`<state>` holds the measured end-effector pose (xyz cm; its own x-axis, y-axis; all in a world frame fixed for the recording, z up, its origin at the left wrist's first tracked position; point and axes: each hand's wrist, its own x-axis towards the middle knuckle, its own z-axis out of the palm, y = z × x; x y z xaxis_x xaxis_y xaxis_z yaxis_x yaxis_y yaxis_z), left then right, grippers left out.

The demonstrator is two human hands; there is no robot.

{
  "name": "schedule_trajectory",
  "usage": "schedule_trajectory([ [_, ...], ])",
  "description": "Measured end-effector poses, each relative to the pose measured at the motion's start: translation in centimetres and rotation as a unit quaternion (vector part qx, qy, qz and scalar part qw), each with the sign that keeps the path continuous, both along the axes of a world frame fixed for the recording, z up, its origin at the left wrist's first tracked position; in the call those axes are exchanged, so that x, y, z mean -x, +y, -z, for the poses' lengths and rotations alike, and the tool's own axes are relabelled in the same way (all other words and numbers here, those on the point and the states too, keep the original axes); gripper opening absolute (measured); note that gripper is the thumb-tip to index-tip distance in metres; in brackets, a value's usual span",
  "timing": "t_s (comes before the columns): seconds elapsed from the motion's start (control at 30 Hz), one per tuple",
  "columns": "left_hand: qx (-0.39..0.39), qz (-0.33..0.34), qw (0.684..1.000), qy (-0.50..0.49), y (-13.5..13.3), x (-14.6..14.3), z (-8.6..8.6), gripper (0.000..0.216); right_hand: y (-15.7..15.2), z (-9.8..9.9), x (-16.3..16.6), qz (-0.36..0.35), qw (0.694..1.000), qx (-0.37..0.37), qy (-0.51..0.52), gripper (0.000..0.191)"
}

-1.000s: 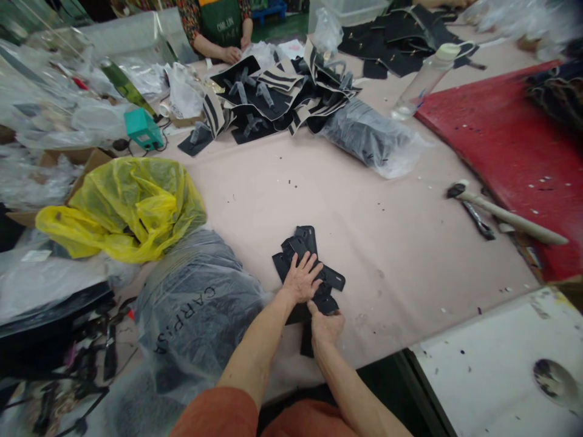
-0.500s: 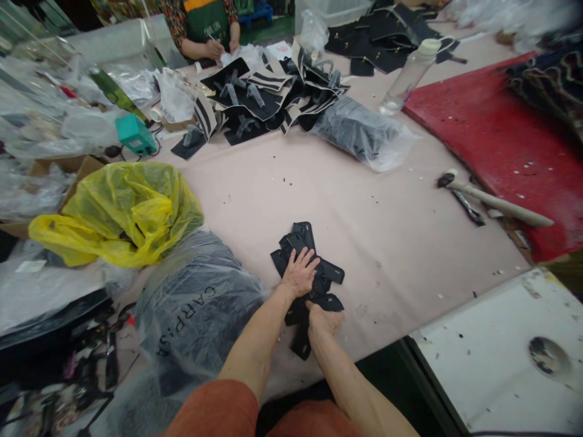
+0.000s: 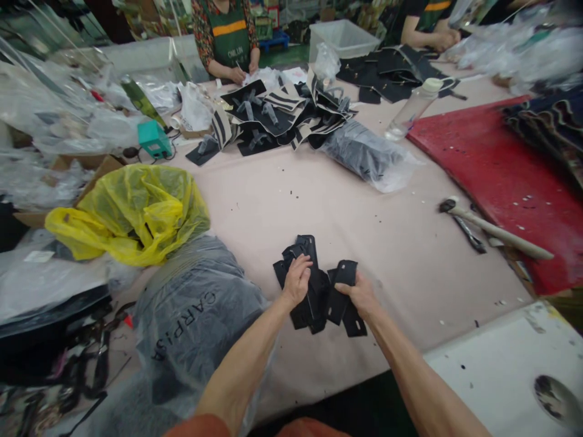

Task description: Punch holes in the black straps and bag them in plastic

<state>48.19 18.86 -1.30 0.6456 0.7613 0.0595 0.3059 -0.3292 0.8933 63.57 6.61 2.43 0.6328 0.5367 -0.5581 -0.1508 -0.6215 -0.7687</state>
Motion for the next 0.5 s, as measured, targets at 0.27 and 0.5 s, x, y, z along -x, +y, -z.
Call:
schedule_trajectory([
  [0.27,0.142,-0.328,0.901,0.246,-0.5,2.5,-1.9,0.028,4.4,4.0,-0.8,-0.092,0.985,0.087,-0.116,0.049],
  [0.5,0.299,-0.366,0.848,0.239,-0.4,0.5,-0.5,0.040,5.4,4.9,1.7,-0.104,0.984,0.127,-0.072,0.051],
])
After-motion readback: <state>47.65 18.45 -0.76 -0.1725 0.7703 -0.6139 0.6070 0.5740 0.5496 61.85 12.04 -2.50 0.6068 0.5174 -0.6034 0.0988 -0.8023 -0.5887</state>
